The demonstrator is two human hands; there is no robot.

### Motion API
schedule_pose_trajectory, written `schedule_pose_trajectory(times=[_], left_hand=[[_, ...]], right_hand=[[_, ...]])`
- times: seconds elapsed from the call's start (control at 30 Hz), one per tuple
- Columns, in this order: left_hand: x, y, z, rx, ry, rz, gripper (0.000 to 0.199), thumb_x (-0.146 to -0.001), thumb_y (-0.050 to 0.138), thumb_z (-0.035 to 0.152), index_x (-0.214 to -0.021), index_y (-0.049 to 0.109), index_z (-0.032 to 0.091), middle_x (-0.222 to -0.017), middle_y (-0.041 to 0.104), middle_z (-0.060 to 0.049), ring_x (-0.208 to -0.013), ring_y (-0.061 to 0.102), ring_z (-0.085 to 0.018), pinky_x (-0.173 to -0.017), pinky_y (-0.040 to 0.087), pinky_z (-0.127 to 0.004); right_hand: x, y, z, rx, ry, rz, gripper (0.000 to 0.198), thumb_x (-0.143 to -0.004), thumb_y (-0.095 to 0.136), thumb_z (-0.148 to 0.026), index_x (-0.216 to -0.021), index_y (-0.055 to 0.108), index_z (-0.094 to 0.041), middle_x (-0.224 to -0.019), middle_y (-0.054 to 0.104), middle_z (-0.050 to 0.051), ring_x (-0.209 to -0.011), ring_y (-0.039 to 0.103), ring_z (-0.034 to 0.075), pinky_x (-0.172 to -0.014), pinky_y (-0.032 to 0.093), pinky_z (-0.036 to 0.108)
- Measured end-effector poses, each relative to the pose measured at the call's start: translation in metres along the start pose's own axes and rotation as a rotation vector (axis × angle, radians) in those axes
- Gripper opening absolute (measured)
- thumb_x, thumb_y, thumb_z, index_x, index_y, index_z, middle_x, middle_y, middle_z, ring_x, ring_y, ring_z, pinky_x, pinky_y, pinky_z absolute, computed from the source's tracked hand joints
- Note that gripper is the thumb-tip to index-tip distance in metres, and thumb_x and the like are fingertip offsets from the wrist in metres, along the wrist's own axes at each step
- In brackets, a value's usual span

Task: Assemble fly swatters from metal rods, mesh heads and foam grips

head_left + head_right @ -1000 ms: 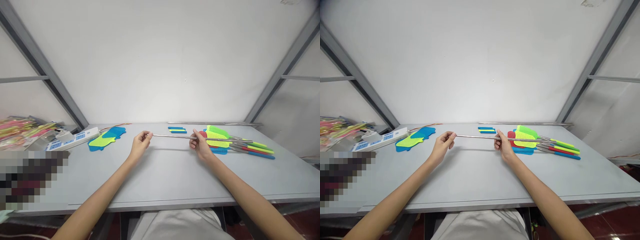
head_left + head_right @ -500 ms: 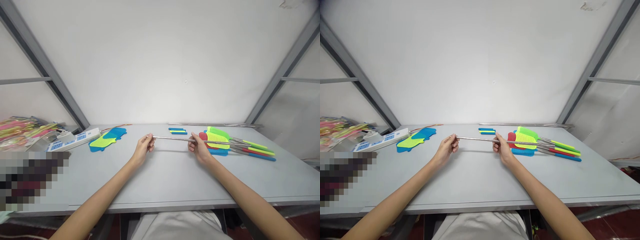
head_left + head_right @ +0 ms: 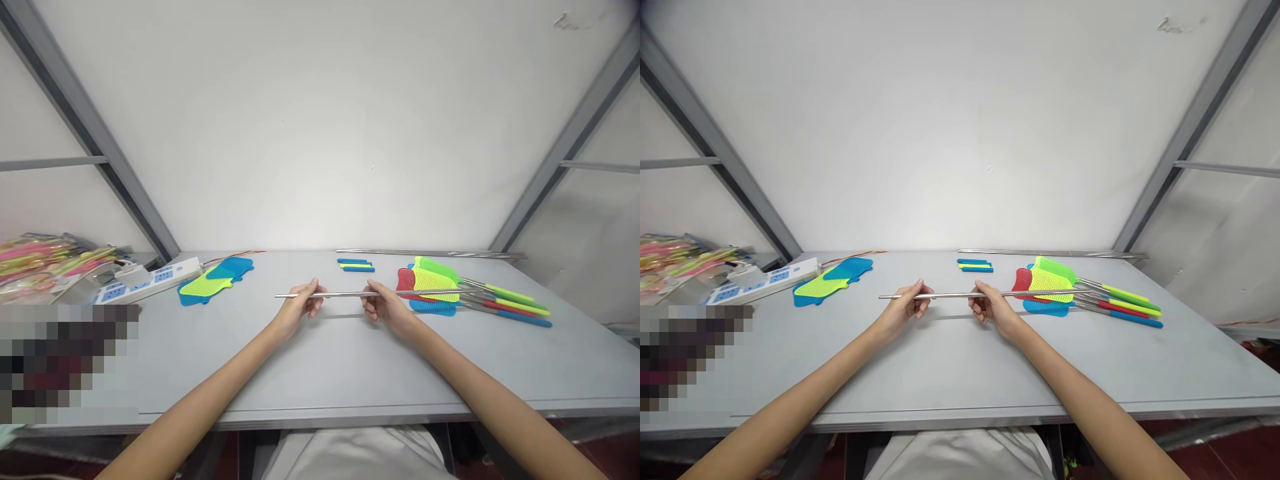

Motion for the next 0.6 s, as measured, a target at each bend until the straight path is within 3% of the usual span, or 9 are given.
schedule_pose_trajectory(times=[0.27,0.4,0.6], left_hand=[[0.005,0.019,-0.004,-0.168,0.024,-0.126,0.044,-0.083,0.033,0.045,-0.07,0.06,0.012,-0.051,0.045,0.002,-0.045,0.039,-0.008,-0.047,0.029,-0.022],[0.008,0.026,-0.011,-0.229,0.0,-0.181,0.05,-0.085,0.029,0.045,-0.059,0.057,0.013,-0.046,0.045,0.001,-0.045,0.042,-0.01,-0.049,0.03,-0.022],[0.016,0.044,-0.022,-0.071,-0.099,-0.362,0.053,-0.085,0.023,0.046,-0.057,0.053,0.012,-0.048,0.048,-0.001,-0.043,0.042,-0.01,-0.049,0.032,-0.023]], right_hand=[[0.003,0.027,0.017,0.166,0.081,-0.184,0.052,-0.079,0.028,-0.055,-0.066,0.054,-0.012,-0.049,0.043,-0.001,-0.039,0.038,0.007,-0.038,0.027,0.02],[0.005,0.029,0.017,0.165,0.064,-0.196,0.05,-0.08,0.028,-0.054,-0.068,0.054,-0.012,-0.049,0.044,-0.001,-0.04,0.039,0.007,-0.038,0.027,0.019],[0.014,0.04,0.016,0.171,0.075,-0.365,0.053,-0.082,0.023,-0.053,-0.066,0.054,-0.012,-0.048,0.047,0.0,-0.04,0.041,0.008,-0.039,0.028,0.02]])
Point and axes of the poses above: each hand's wrist, its own x-axis away from the middle knuckle, its own y-axis out of the palm, z = x × y, the point moved 8 cm from there along -x, towards the middle knuckle
